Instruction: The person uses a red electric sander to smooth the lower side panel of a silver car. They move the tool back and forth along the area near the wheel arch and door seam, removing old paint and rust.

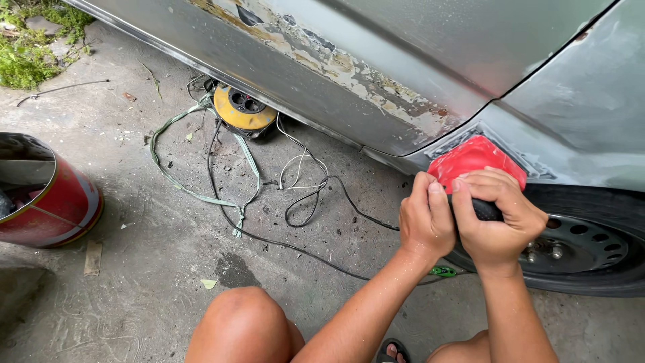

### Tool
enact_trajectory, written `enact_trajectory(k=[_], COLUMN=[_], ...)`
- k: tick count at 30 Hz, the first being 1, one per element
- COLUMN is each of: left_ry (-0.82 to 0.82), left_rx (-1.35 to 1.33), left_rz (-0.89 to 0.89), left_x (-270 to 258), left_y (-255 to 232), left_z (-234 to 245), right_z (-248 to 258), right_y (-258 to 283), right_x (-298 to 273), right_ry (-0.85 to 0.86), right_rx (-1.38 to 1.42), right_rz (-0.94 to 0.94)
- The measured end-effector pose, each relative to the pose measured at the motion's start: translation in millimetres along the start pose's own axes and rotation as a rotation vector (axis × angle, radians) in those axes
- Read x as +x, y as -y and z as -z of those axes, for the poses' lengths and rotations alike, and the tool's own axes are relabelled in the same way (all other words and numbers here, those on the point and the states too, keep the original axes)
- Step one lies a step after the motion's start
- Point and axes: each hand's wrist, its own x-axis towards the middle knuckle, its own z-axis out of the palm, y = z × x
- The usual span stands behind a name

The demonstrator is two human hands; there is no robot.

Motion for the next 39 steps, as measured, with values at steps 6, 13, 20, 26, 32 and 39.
enact_trajectory(k=[6, 13, 20, 26, 32, 39], left_ry=[0.007, -0.014, 0.002, 0.004, 0.002, 0.001], left_rx=[-0.046, -0.081, -0.174, -0.176, -0.197, -0.213], left_rz=[0.021, 0.007, -0.072, -0.1, -0.107, -0.108], left_x=[3.1, 4.8, 17.4, 21.5, 23.8, 23.3], left_y=[0.3, 4.6, 28.3, 35.6, 45.3, 37.0], left_z=[6.8, 7.6, 10.2, 9.2, 13.2, 17.5], right_z=[-6.2, -10.9, -20.8, -24.4, -30.8, -31.6], right_y=[5.8, 8.4, 5.9, 6.4, 7.9, 6.1], right_x=[3.5, 6.8, 10.4, 9.5, 4.4, 3.8], right_ry=[0.016, 0.008, -0.035, -0.04, -0.042, -0.057], right_rx=[-0.022, -0.004, 0.026, 0.01, 0.003, 0.0], right_rz=[0.024, 0.053, 0.079, 0.082, 0.068, 0.071])
